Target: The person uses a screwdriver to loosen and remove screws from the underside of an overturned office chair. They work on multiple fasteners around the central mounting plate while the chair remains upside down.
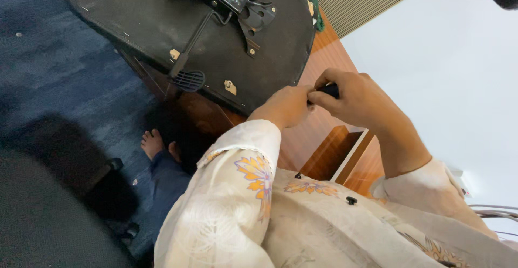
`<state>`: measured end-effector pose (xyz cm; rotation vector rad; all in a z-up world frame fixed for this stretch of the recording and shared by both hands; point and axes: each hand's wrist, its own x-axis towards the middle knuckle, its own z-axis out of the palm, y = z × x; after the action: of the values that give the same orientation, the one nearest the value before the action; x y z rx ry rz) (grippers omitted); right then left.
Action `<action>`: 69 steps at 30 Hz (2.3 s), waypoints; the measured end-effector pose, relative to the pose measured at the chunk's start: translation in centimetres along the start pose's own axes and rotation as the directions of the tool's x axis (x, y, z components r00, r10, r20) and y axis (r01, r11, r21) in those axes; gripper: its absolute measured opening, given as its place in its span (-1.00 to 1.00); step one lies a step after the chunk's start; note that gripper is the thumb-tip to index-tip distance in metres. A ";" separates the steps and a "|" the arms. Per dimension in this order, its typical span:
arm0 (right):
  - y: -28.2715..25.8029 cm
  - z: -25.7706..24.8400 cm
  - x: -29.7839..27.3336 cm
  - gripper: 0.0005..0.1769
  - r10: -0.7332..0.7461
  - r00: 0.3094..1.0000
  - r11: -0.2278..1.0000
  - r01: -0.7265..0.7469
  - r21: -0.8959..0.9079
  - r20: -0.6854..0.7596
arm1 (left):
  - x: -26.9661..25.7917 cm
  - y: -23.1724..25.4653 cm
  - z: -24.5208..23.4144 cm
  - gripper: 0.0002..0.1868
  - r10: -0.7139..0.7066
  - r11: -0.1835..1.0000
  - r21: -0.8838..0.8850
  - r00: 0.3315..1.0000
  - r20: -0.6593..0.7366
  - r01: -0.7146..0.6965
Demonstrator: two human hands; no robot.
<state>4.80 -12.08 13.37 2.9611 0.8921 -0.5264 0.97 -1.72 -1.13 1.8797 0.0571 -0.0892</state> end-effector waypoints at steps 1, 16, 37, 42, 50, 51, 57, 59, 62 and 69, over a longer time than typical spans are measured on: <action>-0.4 0.1 0.0 -0.62 -0.005 0.999 1.000 0.004 -0.013 -0.037 | 0.0 -0.1 0.0 -0.67 -0.004 1.000 -0.017 1.000 0.005 0.005; -1.4 1.8 0.7 -0.58 0.146 0.966 0.987 -0.128 0.098 -0.214 | -0.8 -0.2 -0.1 -0.66 0.003 0.997 0.077 0.998 -0.065 0.002; -0.9 -1.1 5.1 -0.65 -0.261 0.923 0.743 0.379 0.552 -0.282 | -6.1 -8.4 -1.3 -0.78 0.011 0.846 0.484 0.900 -0.436 0.224; -2.1 -0.1 4.7 -0.63 -0.314 0.915 0.813 0.397 0.425 -0.254 | -5.9 -8.5 -1.5 -0.78 0.037 0.842 0.492 0.885 -0.463 0.222; -3.1 0.4 4.6 -0.62 -0.299 0.923 0.843 0.375 0.385 -0.243 | -6.3 -8.8 -1.9 -0.80 -0.003 0.859 0.472 0.925 -0.380 0.197; -3.2 0.4 4.6 -0.62 -0.310 0.919 0.842 0.384 0.379 -0.242 | -6.4 -8.7 -2.0 -0.81 -0.033 0.864 0.458 0.931 -0.363 0.209; -3.6 0.8 4.6 -0.63 -0.354 0.906 0.872 0.409 0.269 -0.231 | -6.4 -8.0 -2.1 -0.77 -0.071 0.852 0.452 0.913 -0.402 0.265; -3.6 0.8 4.6 -0.63 -0.370 0.898 0.872 0.424 0.245 -0.237 | -6.4 -7.8 -2.1 -0.77 -0.097 0.853 0.437 0.910 -0.404 0.285; -3.6 0.8 4.5 -0.63 -0.372 0.898 0.874 0.424 0.237 -0.236 | -6.5 -7.6 -2.1 -0.78 -0.120 0.864 0.405 0.905 -0.408 0.298; -3.5 0.7 4.3 -0.64 -0.338 0.909 0.882 0.396 0.254 -0.244 | -6.7 -7.1 -2.7 -0.74 -0.168 0.854 0.404 0.908 -0.384 0.329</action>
<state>6.02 -6.93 11.68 3.1593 1.5502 -0.4123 -6.22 3.01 -6.46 2.3416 0.5674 0.0457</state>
